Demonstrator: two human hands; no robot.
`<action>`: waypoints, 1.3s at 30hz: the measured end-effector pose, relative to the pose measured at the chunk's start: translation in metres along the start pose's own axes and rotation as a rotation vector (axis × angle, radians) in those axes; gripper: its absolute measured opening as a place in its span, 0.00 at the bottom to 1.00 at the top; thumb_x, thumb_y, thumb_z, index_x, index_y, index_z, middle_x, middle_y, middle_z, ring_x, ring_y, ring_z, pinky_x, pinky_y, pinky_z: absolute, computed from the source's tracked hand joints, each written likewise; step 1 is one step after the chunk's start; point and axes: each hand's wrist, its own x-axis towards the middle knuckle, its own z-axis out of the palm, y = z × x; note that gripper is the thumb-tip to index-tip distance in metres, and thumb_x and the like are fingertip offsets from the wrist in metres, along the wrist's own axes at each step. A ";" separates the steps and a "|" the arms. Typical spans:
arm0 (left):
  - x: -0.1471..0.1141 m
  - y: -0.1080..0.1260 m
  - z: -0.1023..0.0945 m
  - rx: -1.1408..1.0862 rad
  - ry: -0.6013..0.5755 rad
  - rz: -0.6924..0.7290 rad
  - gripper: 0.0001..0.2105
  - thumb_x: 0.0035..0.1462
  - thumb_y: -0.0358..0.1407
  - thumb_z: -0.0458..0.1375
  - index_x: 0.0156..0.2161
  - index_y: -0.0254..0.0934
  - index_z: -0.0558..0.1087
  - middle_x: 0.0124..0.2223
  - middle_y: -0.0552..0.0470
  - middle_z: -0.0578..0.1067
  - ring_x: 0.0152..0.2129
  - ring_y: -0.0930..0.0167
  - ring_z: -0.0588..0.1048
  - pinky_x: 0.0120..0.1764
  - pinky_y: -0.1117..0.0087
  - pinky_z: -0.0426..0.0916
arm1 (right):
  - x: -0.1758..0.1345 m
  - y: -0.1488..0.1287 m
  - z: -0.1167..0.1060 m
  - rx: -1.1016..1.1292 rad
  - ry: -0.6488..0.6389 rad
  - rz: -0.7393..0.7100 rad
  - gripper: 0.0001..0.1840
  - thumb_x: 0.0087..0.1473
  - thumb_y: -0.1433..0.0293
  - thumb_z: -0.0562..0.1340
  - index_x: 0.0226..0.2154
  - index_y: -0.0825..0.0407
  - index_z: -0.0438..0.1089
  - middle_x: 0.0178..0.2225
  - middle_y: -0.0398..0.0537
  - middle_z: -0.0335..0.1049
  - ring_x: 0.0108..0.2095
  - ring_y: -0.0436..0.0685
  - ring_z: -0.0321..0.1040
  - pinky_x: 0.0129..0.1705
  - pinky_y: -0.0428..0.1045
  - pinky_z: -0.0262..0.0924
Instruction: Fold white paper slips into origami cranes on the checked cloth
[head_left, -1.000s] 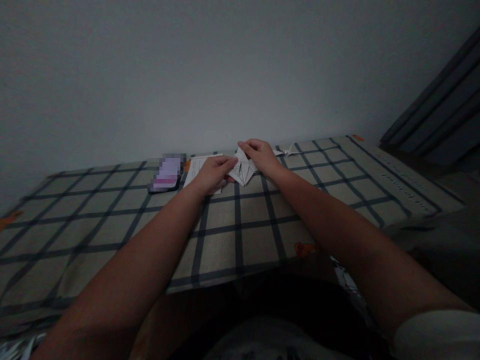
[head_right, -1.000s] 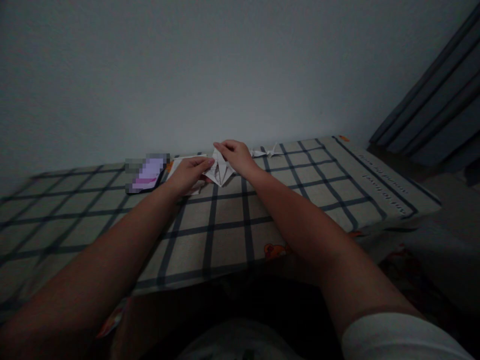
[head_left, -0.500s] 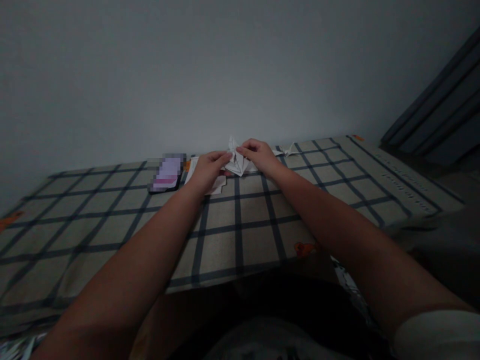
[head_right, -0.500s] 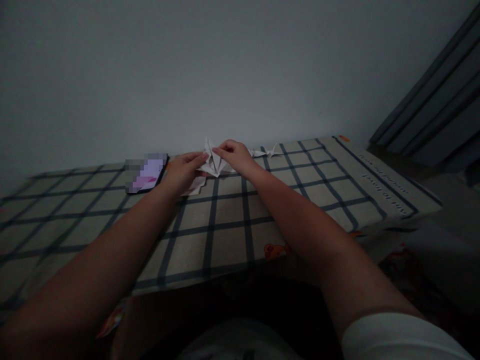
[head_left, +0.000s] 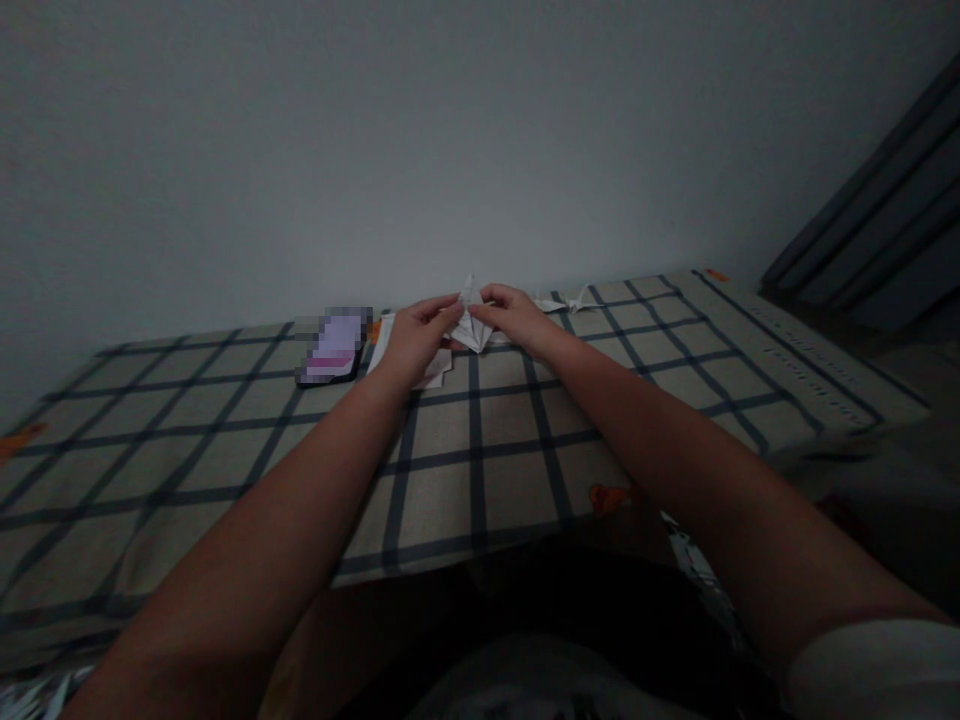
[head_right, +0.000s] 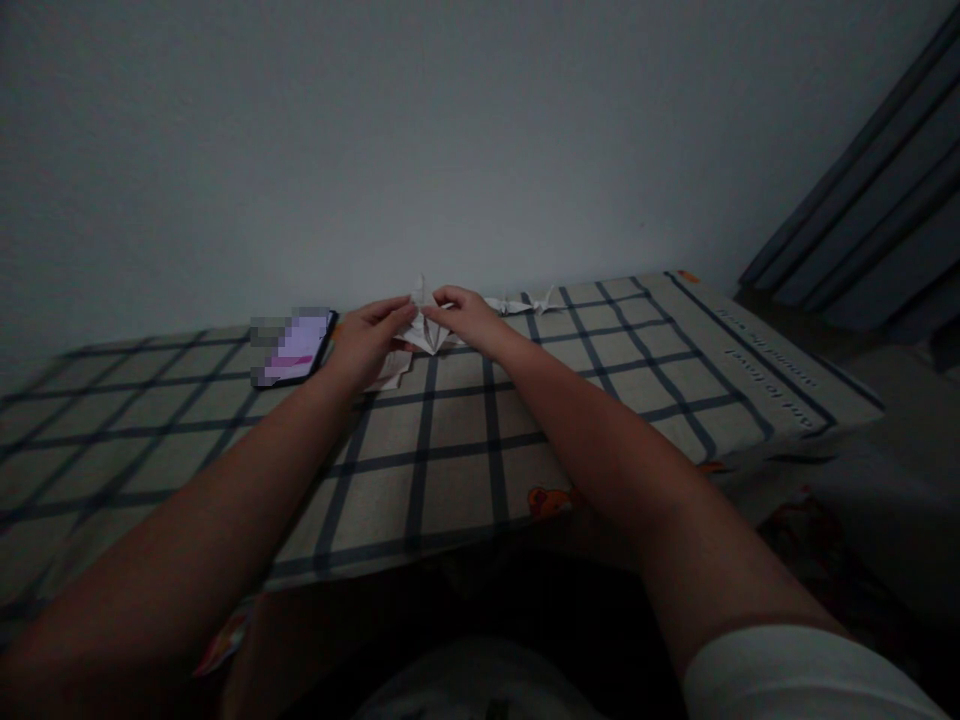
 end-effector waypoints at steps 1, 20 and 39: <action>0.000 0.000 0.000 -0.014 0.005 0.003 0.24 0.52 0.46 0.65 0.52 0.35 0.77 0.41 0.45 0.80 0.33 0.67 0.78 0.31 0.67 0.77 | 0.000 0.000 0.000 -0.007 0.011 0.000 0.08 0.53 0.65 0.64 0.31 0.53 0.67 0.30 0.41 0.66 0.31 0.50 0.63 0.36 0.46 0.58; -0.002 0.001 0.002 0.098 0.060 0.088 0.26 0.50 0.39 0.64 0.55 0.35 0.74 0.29 0.52 0.78 0.25 0.73 0.75 0.33 0.70 0.75 | 0.002 0.005 0.004 0.062 -0.016 -0.011 0.07 0.52 0.67 0.64 0.33 0.52 0.68 0.33 0.44 0.70 0.35 0.52 0.67 0.40 0.48 0.61; 0.006 -0.012 0.000 -0.015 -0.011 0.009 0.32 0.48 0.39 0.67 0.60 0.35 0.69 0.26 0.53 0.76 0.24 0.70 0.76 0.34 0.66 0.75 | 0.004 0.009 -0.003 -0.164 0.145 -0.031 0.16 0.51 0.60 0.66 0.24 0.51 0.62 0.24 0.38 0.58 0.28 0.50 0.55 0.31 0.47 0.50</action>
